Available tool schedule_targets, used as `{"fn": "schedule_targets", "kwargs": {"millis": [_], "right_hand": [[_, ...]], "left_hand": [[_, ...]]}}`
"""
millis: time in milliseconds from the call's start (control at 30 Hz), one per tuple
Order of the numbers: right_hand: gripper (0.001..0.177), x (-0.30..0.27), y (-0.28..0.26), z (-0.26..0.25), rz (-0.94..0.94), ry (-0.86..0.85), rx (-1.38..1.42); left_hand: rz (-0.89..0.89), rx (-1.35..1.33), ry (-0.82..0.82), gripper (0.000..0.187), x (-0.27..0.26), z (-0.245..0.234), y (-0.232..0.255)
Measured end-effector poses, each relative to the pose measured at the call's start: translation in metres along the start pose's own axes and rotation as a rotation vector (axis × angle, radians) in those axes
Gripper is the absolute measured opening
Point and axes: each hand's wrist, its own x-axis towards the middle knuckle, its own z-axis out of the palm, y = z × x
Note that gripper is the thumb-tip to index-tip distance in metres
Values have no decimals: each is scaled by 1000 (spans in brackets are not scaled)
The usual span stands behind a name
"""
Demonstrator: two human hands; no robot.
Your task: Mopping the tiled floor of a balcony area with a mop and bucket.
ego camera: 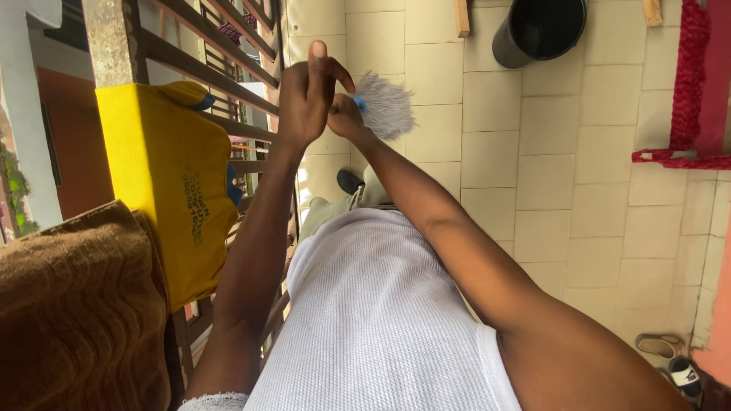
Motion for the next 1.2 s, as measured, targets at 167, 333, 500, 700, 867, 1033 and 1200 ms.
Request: {"fn": "schedule_targets", "kwargs": {"millis": [167, 333, 500, 700, 867, 1033, 1200], "right_hand": [[38, -21, -27, -8, -21, -251, 113], [52, -38, -27, -20, -127, -475, 231], [33, -45, -1, -43, -71, -638, 60], [25, -70, 7, -96, -184, -556, -367], [22, -85, 31, -127, -51, -522, -458], [30, -109, 67, -148, 107, -455, -528], [35, -135, 114, -128, 284, -162, -404]], "left_hand": [[-51, 36, 95, 90, -13, 21, -3], [1, 153, 290, 87, -17, 32, -11], [21, 177, 463, 85, -25, 38, -10], [7, -229, 444, 78, -37, 51, 1], [22, -263, 414, 79, -48, 68, -19], [-2, -270, 339, 81, -44, 93, -40], [-60, -258, 133, 89, -37, 110, -35]]}}
